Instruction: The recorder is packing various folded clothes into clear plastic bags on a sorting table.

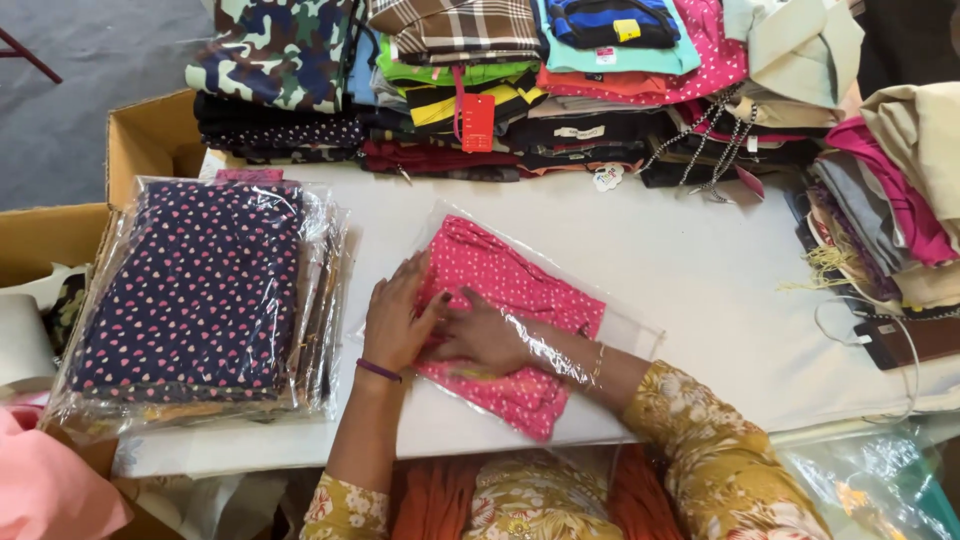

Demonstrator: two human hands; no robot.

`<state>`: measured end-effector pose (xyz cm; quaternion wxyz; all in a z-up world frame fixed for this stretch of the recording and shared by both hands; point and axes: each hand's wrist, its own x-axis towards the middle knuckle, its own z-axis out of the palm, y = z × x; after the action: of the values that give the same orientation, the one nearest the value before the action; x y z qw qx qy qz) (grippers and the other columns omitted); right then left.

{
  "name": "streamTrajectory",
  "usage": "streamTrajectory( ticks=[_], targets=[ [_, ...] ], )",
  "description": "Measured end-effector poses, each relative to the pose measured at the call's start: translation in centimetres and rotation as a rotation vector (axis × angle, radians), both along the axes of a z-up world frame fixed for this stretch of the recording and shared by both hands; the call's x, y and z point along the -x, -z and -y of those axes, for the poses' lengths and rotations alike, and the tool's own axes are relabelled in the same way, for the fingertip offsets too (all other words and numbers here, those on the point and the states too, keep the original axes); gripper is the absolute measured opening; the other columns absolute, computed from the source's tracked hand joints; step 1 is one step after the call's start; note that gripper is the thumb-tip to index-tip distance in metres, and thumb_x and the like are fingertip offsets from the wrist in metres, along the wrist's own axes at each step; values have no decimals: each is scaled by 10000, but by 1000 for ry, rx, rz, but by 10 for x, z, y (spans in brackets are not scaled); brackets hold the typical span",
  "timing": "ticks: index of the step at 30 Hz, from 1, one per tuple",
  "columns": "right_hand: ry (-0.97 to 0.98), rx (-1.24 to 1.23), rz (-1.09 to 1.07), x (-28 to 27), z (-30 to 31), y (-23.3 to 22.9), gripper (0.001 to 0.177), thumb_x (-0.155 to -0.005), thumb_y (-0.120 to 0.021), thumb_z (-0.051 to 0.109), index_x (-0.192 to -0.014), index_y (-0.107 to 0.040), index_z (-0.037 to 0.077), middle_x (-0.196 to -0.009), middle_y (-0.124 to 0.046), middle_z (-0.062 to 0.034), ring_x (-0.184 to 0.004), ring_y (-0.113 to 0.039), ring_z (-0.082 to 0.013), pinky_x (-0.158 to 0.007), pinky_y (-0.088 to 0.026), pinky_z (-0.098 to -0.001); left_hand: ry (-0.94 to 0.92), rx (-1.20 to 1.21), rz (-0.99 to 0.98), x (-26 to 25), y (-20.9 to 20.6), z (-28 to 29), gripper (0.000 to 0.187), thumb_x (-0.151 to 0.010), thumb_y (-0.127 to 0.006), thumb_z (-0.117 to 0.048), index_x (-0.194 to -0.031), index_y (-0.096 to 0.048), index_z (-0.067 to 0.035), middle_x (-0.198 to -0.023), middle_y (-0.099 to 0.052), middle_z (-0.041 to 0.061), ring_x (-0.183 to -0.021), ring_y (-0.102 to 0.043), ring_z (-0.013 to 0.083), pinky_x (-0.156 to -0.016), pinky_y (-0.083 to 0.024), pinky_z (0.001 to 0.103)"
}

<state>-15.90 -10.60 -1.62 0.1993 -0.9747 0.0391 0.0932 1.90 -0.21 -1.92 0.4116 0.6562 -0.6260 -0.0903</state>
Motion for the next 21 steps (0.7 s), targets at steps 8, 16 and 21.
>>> streamTrajectory(
  ticks=[8,16,21],
  targets=[
    [54,63,246,-25,21,0,446,-901,-622,382,-1264,-702,136,-1313,-685,-116,-1325,-524,-359,-1202,-145,-682,-133,-328,445,27,-40,20,777,-883,-529,-688,-1483,-518,-195,-1532,-452,169,-1454,-371,382,-1152,-240,638],
    [348,283,386,0,58,-17,619,-918,-622,423,-1402,-543,45,-1560,-428,-207,-1456,-377,-355,-1205,-251,-488,-104,-394,359,-6,-19,57,817,-902,-456,-717,-1534,-410,-200,-1607,-329,176,-1442,-346,388,-1106,-234,676],
    [364,341,355,27,42,13,687,-1052,-538,476,-1535,-390,11,-1635,-337,-248,-1530,-310,-373,-1265,-231,-486,-180,-196,418,-24,14,60,730,-1006,-465,-616,-1574,-469,-158,-1558,-448,187,-1346,-536,431,-1028,-425,628]
  ],
)
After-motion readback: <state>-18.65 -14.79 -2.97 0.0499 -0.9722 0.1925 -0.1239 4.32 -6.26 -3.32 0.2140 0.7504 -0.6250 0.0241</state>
